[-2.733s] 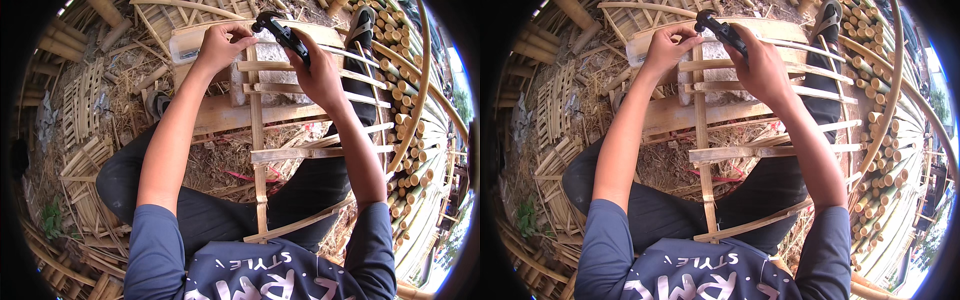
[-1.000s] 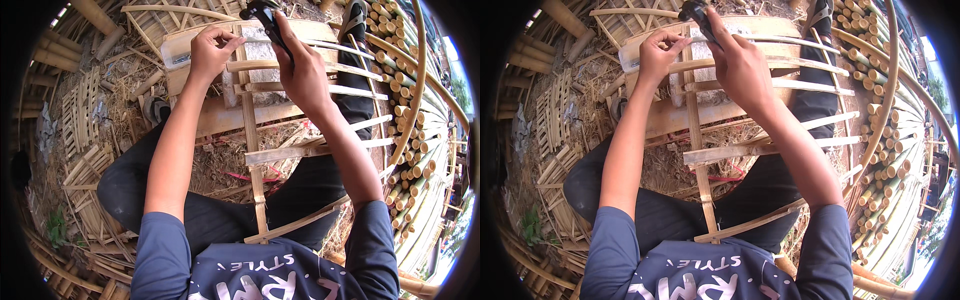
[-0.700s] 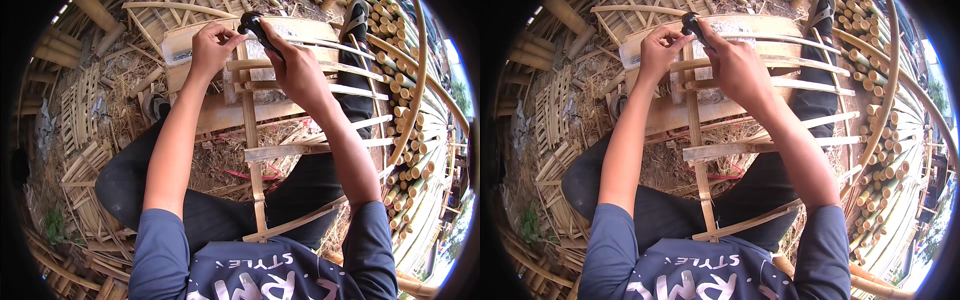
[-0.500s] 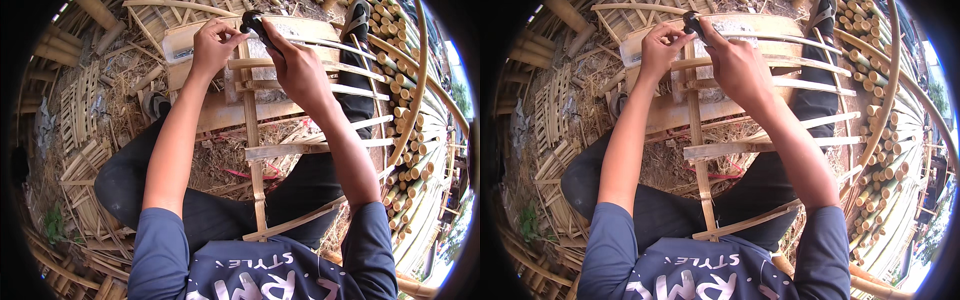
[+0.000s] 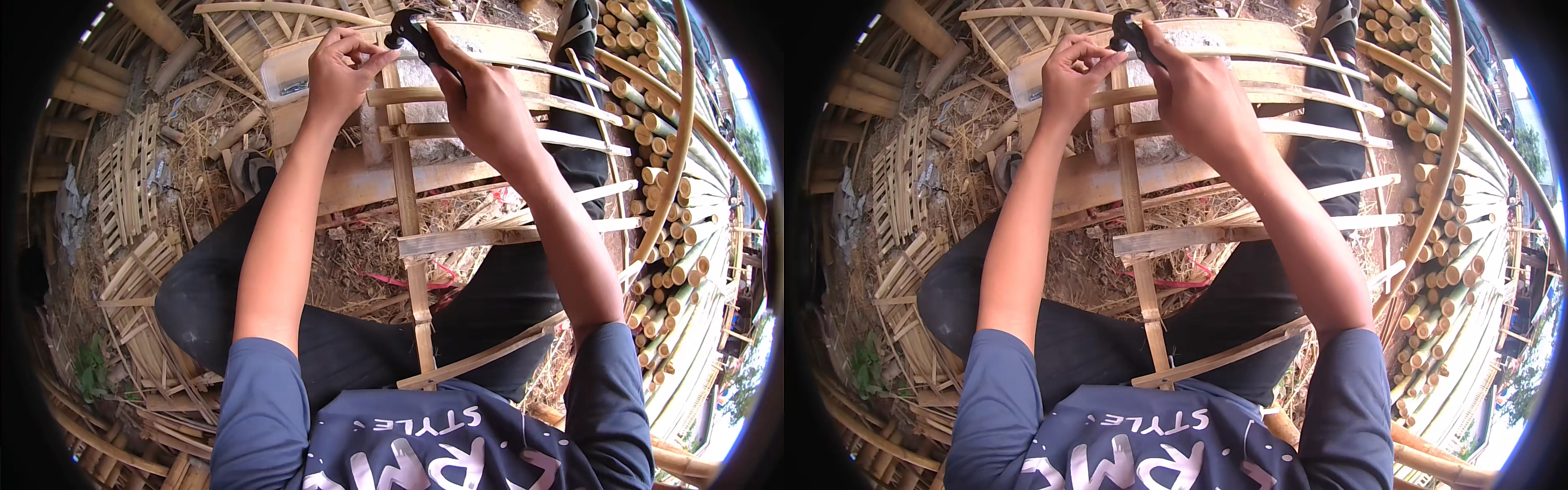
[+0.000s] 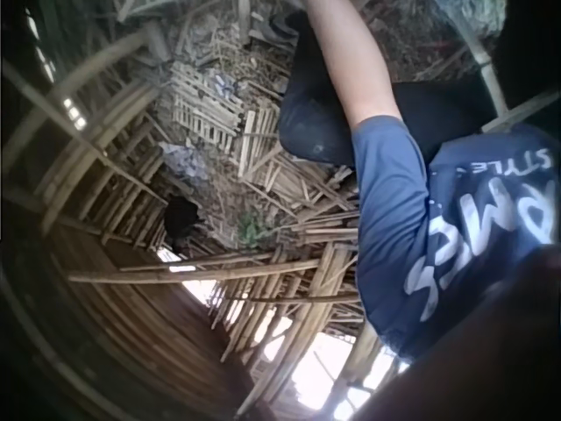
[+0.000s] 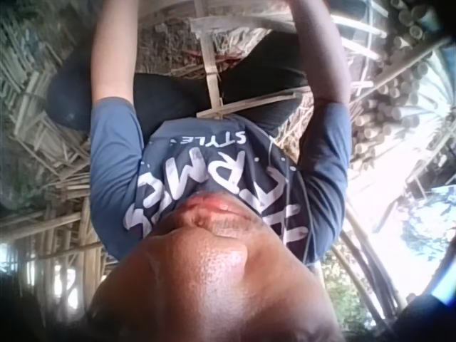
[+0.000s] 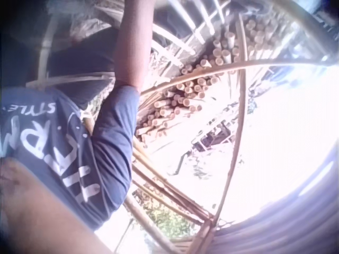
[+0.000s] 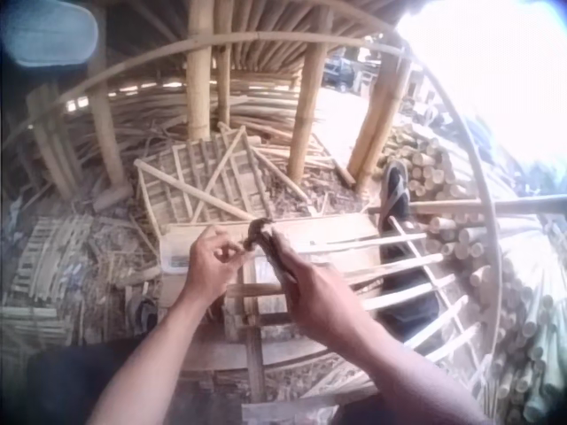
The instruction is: The person positions bamboo strips across a bamboo frame and secures them by hammering nails into the strips using a multi-tool hammer.
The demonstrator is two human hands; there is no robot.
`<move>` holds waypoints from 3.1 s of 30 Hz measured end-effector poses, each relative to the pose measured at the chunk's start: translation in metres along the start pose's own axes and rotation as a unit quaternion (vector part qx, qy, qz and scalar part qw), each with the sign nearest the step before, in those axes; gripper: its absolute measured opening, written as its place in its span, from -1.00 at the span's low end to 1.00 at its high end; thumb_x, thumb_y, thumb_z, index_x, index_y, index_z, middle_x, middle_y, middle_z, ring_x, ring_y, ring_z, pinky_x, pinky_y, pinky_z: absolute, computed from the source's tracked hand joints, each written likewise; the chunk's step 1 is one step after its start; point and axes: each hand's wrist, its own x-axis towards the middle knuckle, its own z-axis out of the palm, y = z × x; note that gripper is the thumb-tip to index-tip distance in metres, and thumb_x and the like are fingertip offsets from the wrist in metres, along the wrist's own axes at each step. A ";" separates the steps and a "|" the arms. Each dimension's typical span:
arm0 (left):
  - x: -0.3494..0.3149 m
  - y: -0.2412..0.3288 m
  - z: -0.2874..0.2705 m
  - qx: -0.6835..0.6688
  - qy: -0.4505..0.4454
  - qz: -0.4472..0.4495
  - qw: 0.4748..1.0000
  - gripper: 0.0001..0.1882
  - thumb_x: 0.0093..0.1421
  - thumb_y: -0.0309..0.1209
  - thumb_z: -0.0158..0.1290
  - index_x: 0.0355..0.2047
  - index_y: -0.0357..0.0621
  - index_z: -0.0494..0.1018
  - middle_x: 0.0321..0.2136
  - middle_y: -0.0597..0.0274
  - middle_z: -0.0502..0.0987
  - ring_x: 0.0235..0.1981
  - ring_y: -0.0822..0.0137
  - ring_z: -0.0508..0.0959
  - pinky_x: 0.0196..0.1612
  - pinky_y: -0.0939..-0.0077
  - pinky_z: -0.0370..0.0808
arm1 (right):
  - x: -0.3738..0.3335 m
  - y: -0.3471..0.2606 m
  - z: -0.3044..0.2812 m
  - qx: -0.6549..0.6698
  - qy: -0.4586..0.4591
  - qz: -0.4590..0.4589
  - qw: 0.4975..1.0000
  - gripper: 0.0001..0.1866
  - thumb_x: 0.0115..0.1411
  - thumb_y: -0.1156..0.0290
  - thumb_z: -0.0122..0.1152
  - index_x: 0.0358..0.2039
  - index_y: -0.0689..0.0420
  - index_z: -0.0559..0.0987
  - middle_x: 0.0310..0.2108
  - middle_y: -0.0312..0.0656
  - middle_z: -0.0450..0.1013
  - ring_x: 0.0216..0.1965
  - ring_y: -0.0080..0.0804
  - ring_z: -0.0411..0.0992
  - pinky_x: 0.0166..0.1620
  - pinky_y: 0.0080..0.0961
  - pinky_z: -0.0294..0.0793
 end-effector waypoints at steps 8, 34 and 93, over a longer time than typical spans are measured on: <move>-0.002 -0.004 -0.004 0.017 -0.004 0.028 0.999 -0.81 0.10 -0.34 0.41 -0.41 -0.19 0.68 -0.41 0.45 0.46 -0.51 0.64 0.37 -0.49 0.70 0.28 | 0.018 -0.009 -0.020 0.137 0.234 -0.066 0.960 -0.42 0.35 0.63 -0.01 0.38 0.33 0.24 -0.31 0.13 0.54 -0.41 -0.36 0.48 -0.28 -0.44 0.51; -0.002 -0.004 -0.003 -0.005 0.003 -0.008 1.000 -0.77 0.07 -0.31 0.43 -0.47 -0.18 0.64 -0.48 0.35 0.52 -0.47 0.49 0.50 -0.40 0.56 0.42 | -0.010 -0.031 -0.018 0.125 0.155 -0.068 0.978 -0.33 0.27 0.67 -0.07 0.40 0.41 0.10 -0.21 0.26 0.49 -0.32 0.06 0.52 -0.22 -0.23 0.50; -0.005 0.015 -0.036 0.108 -0.043 0.041 0.992 -0.59 0.18 -0.23 0.33 -0.01 -0.09 0.57 -0.28 0.35 0.60 -0.44 0.52 0.52 -0.35 0.57 0.47 | -0.140 0.016 -0.132 0.197 0.269 0.243 0.911 -0.39 0.44 0.48 0.08 0.44 0.16 0.18 -0.45 -0.35 0.44 -0.65 -0.87 0.17 -0.64 -0.82 0.05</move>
